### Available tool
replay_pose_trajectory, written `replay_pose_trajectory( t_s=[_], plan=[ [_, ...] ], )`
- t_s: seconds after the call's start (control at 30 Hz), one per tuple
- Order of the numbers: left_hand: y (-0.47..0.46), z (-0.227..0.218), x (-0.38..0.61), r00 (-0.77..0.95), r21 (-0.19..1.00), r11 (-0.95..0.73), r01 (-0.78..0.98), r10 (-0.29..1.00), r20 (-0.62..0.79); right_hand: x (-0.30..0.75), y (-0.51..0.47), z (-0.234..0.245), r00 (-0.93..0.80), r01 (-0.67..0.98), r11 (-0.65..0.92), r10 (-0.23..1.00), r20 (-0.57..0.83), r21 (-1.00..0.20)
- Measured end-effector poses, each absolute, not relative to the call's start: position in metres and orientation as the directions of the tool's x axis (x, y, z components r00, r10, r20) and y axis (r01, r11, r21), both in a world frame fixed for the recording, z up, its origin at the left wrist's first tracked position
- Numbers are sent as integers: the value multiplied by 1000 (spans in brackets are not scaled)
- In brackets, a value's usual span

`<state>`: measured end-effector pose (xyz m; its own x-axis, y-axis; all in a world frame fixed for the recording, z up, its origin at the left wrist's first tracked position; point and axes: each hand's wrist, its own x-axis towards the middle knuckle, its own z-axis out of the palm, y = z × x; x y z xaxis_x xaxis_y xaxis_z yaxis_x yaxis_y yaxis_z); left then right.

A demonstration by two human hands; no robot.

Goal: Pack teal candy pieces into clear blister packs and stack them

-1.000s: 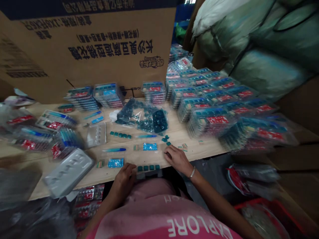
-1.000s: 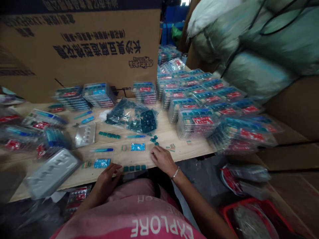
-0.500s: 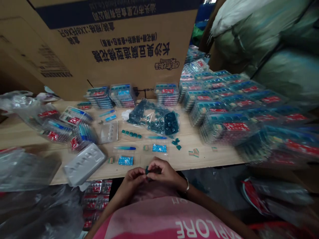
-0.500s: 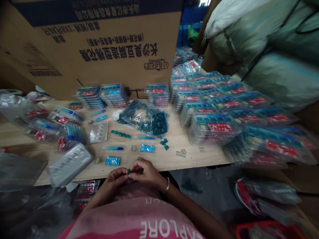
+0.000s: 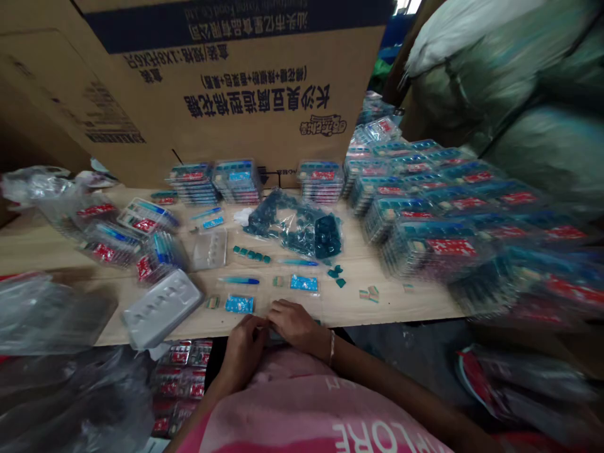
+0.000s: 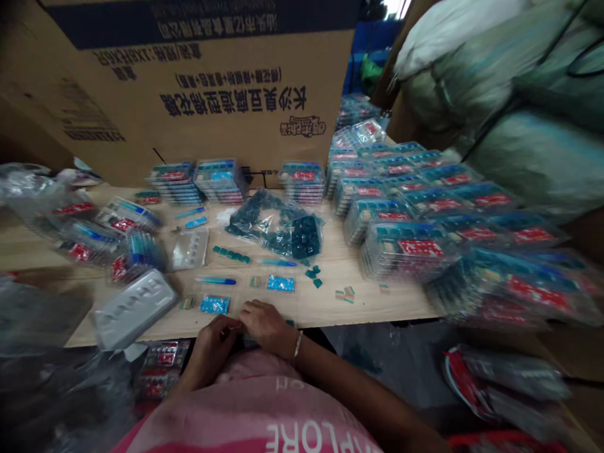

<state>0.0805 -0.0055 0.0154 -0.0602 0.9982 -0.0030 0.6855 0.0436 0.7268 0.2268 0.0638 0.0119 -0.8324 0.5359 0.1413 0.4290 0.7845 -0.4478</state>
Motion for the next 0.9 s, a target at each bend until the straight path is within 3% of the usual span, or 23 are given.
replay_pose_trajectory(
  t_s=[0.1,0.2,0.33,0.47,0.57,0.67,0.73,0.9],
  plan=[
    [-7,14,82,13,660,-32,750,999,34,229,62,11,-828,417,797,531,177,-438],
    [-9,16,74,16,608,-49,793,998,60,251,57,15,-783,383,770,564,264,-510],
    [-13,17,50,-18,378,-77,923,970,241,308,43,17,-652,445,695,684,328,-565],
    [-10,13,42,17,192,-69,979,965,261,345,30,11,-729,475,730,639,245,-491],
    [-4,11,54,176,189,-229,955,949,262,347,29,10,-748,511,723,640,174,-465],
    [-1,14,68,406,260,-435,862,900,157,346,35,11,-764,512,719,632,135,-469],
    [-1,18,72,454,293,-461,838,886,98,347,39,9,-772,511,734,621,137,-447],
    [4,32,73,470,369,-472,801,877,101,351,40,-9,-760,484,835,549,348,-261]
  ],
)
